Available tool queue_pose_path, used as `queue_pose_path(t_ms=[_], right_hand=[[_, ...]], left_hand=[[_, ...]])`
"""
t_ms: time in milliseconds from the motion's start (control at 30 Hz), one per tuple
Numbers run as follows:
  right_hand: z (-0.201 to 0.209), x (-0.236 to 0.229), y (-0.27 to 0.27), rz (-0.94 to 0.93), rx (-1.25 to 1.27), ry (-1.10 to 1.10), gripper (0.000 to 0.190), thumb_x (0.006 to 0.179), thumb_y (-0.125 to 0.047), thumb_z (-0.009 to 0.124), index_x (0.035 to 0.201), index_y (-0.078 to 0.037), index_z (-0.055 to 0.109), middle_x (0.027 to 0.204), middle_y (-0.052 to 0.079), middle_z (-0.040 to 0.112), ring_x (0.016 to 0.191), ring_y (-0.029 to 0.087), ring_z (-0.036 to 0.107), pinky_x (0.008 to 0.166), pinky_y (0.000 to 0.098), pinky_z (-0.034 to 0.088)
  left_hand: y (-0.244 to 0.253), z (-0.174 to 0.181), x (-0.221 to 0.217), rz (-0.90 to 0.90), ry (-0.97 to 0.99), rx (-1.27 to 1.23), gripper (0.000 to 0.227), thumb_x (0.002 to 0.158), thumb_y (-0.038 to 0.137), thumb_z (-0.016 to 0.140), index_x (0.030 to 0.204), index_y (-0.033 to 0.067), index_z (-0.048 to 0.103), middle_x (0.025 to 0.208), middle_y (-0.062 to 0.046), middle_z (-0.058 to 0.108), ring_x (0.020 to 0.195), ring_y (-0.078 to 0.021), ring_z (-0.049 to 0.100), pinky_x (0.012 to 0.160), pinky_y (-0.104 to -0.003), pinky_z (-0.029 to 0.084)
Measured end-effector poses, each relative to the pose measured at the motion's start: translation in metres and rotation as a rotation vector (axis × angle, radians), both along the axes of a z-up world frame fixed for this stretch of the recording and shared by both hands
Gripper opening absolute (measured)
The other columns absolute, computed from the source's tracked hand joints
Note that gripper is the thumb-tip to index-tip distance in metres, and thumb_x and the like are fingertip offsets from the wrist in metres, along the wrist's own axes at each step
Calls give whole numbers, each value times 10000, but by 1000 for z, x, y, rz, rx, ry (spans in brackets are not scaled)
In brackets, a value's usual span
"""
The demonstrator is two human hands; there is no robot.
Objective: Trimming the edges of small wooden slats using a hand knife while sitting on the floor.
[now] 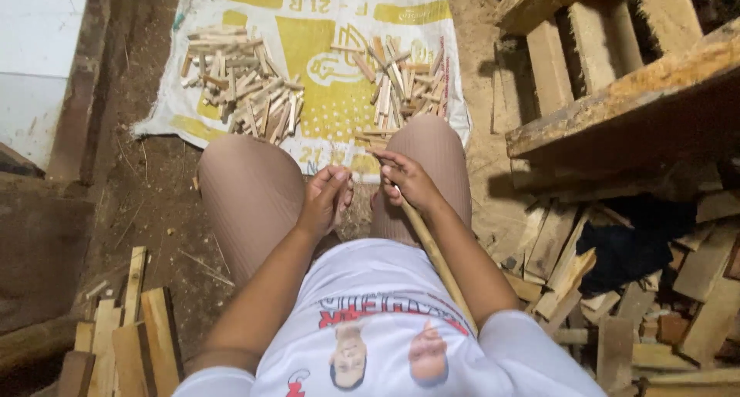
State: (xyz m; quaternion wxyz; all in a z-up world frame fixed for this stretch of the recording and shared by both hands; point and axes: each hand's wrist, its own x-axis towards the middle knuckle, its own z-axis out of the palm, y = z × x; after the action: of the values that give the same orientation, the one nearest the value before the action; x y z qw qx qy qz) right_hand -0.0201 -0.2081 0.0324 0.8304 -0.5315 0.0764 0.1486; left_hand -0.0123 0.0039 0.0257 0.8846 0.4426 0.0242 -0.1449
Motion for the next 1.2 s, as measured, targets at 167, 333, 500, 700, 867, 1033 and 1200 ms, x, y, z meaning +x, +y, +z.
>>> queue_pose_path(t_ms=[167, 333, 500, 700, 867, 1033, 1200], right_hand=[[35, 9, 0, 3, 256, 18, 447, 1043, -149, 556, 1478, -93, 468, 805, 78, 522, 527, 80, 494, 362, 179, 399], [49, -9, 0, 128, -169, 178, 436, 1023, -458, 586, 1036, -23, 629, 640, 178, 625, 435, 226, 613, 356, 325, 498], [12, 1, 6, 136, -196, 276, 264, 970, -248, 729, 959, 7, 661, 648, 43, 565, 425, 36, 439, 326, 181, 339], [35, 70, 49, 162, -279, 178, 146, 889, -92, 752, 886, 23, 661, 556, 33, 483, 416, 65, 423, 337, 192, 338], [-12, 163, 55, 56, -345, 124, 156, 868, -83, 751, 859, 33, 647, 587, 95, 551, 426, 83, 494, 346, 204, 395], [-97, 222, 83, -66, -332, 207, 188, 862, -72, 746, 921, 46, 611, 715, 164, 649, 464, 77, 547, 352, 211, 443], [-232, 237, 118, -137, -498, 361, 148, 787, -47, 769, 789, 76, 686, 572, 179, 645, 405, 170, 617, 304, 286, 490]], left_hand=[[9, 13, 0, -33, 41, 43, 243, 998, 175, 620, 1147, -15, 645, 903, -115, 667, 715, -144, 660, 565, -207, 526], [16, 19, 4, 54, 26, 157, 349, 941, 78, 654, 1260, -59, 621, 1037, -118, 630, 929, -172, 671, 777, -241, 581], [17, 19, 3, 66, 197, 330, 344, 874, 80, 788, 1148, -33, 613, 1047, -143, 631, 920, -252, 744, 765, -301, 664], [14, -12, 32, 51, 164, 509, 363, 818, 75, 825, 1138, -18, 681, 1045, -193, 674, 880, -261, 763, 724, -331, 664], [39, -32, 85, 187, 238, 552, 268, 835, 131, 809, 1067, 19, 736, 875, -144, 743, 740, -182, 764, 662, -258, 651], [60, -120, 141, 466, 414, 375, 310, 804, 32, 816, 1080, -62, 711, 946, -227, 730, 799, -250, 785, 745, -276, 670], [83, -263, 176, 667, 724, 173, 562, 807, 52, 863, 1266, -44, 554, 1038, -217, 673, 804, -255, 789, 756, -259, 684]])
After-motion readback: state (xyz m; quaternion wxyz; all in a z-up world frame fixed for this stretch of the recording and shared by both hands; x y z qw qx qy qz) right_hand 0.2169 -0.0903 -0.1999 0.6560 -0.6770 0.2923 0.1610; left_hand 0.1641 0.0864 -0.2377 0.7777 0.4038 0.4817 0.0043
